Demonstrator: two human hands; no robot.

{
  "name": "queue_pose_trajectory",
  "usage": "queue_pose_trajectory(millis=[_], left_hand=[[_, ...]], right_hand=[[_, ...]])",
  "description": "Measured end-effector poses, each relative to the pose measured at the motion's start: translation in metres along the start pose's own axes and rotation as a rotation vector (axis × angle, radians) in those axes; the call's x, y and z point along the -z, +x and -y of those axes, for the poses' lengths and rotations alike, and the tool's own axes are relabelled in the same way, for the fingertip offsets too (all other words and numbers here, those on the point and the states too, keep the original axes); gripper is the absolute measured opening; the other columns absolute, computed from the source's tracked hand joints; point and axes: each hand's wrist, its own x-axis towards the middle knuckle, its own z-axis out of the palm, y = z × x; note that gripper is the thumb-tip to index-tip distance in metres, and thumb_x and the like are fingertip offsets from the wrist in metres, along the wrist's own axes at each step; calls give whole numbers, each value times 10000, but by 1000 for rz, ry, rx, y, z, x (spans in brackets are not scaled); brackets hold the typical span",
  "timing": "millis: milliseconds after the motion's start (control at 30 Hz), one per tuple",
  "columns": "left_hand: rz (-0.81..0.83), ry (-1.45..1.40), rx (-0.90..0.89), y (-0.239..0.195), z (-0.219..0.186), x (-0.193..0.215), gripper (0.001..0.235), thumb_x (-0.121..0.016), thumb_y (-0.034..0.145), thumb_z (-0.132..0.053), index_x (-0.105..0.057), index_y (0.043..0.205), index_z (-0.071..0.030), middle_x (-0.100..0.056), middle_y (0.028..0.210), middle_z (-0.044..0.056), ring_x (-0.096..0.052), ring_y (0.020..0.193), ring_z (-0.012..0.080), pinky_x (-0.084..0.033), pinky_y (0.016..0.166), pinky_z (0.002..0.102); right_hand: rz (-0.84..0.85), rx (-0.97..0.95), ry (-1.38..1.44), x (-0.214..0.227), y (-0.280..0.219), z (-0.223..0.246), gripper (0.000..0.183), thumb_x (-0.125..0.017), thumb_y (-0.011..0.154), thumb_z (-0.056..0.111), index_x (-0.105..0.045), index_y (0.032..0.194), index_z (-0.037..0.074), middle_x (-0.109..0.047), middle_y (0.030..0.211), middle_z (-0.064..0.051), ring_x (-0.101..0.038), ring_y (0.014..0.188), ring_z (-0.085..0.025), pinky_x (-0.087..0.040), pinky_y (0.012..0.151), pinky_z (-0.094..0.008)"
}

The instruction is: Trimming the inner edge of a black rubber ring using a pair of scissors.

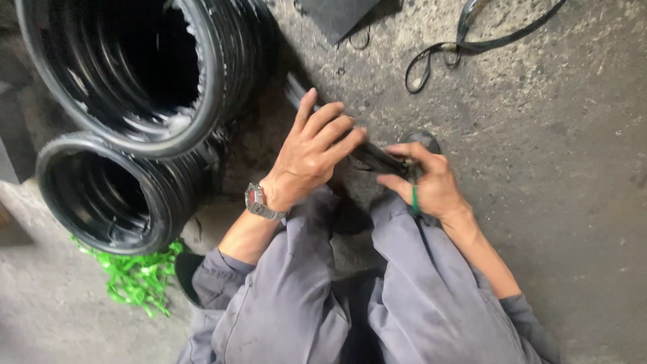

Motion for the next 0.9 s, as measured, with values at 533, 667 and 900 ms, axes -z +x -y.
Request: queue_pose_trajectory(millis=[533, 667, 900], left_hand=[[22, -1090, 458, -47, 80, -102, 737, -761, 965, -470, -509, 1503, -34, -564, 1451, 131, -543, 1385, 257, -432, 1207, 394], [246, -1806, 654, -45, 51, -111, 865, -709, 906, -594, -387, 1520, -77, -645, 1363, 179, -655, 1210, 284, -516, 1064, 401], [-12, -2488, 330, -40, 57, -69, 872, -527, 1006, -717, -556, 1341, 88, -735, 1100, 212, -712, 627, 310, -575, 531, 346]], right_hand=[[234, 37, 1317, 67, -10, 0, 705, -789, 867, 90, -552, 1530, 129, -707, 832, -91, -696, 669, -195, -557, 704, -324], [273, -58, 1674, 59, -10, 5, 433, -720, 903, 86, -547, 1288, -10, -666, 757, -79, -643, 564, -172, -537, 668, -338], [549, 103, 1931, 63, 18, 38, 623, -596, 1010, 112, -407, 1585, -37, -616, 762, -83, -573, 580, -151, -533, 542, -298]])
